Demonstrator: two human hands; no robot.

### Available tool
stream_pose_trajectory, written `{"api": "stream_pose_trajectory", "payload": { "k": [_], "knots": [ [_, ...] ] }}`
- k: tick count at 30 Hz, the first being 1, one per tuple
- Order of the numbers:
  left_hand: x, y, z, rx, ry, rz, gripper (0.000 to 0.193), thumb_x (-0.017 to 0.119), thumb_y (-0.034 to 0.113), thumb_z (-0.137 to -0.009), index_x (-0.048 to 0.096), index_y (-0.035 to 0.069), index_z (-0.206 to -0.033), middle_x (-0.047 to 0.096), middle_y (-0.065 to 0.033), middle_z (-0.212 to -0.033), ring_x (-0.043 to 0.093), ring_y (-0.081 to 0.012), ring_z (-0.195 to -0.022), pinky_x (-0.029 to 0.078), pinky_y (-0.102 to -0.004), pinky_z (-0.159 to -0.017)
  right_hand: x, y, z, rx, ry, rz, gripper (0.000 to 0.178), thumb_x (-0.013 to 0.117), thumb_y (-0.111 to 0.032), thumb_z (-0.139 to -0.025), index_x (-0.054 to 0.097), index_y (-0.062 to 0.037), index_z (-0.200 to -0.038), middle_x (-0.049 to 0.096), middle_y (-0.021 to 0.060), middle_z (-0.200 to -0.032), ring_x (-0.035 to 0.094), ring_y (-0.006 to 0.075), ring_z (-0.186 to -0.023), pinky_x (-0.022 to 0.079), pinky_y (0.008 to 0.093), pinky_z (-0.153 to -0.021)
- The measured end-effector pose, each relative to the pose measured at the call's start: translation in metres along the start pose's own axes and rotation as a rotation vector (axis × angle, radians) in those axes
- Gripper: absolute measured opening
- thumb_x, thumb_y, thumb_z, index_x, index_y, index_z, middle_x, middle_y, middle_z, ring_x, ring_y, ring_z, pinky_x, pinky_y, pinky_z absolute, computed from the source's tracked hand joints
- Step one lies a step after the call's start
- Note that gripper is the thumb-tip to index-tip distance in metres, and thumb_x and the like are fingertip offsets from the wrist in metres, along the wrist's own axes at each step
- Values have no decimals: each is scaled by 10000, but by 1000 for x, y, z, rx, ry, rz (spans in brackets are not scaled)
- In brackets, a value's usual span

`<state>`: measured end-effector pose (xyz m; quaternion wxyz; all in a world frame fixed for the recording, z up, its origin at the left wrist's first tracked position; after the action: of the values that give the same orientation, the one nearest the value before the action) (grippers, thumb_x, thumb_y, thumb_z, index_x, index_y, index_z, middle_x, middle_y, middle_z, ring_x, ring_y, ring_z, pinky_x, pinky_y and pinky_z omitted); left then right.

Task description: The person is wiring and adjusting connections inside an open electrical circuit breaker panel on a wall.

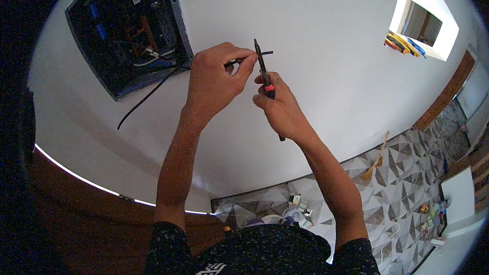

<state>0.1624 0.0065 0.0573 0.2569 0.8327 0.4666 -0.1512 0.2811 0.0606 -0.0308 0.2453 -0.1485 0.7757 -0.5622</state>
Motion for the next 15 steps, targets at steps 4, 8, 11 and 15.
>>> {"api": "stream_pose_trajectory", "payload": {
  "k": [4,8,11,15],
  "knots": [
    [0,0,0,-16,-16,-13,85,695,113,-871,745,53,-905,687,-62,-746,587,-123,-583,431,-272,-501,1,-2,1,34,33,61,387,579,-166,-844,506,17,-1177,543,110,-952,528,212,-891,437,353,-818],
    [1,-3,1,-1,-2,1,88,697,116,-872,745,49,-904,684,-64,-739,594,-124,-589,435,-269,-509,-2,1,-2,16,71,102,374,574,-165,-842,514,33,-1153,556,122,-952,544,229,-856,446,354,-805],
    [-1,5,-4,1,-24,-24,94,694,116,-876,742,43,-910,681,-69,-743,608,-127,-606,456,-277,-526,-6,-4,0,-17,86,106,360,575,-169,-838,527,46,-1123,564,126,-934,546,223,-844,450,351,-799],
    [2,0,-1,-30,-71,-1,118,667,73,-881,727,32,-974,683,-88,-821,630,-151,-642,507,-293,-580,-4,0,-2,4,77,97,347,582,-151,-827,539,50,-1106,576,128,-920,549,213,-841,452,347,-787]
  ]
}}
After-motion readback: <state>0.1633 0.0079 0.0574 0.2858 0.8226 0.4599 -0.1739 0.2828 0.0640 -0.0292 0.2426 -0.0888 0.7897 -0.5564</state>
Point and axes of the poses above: each hand's wrist, its own z-axis away from the middle knuckle, its own x-axis out of the palm, y = z × x, the point moved 7 cm from there along -z, towards the middle knuckle
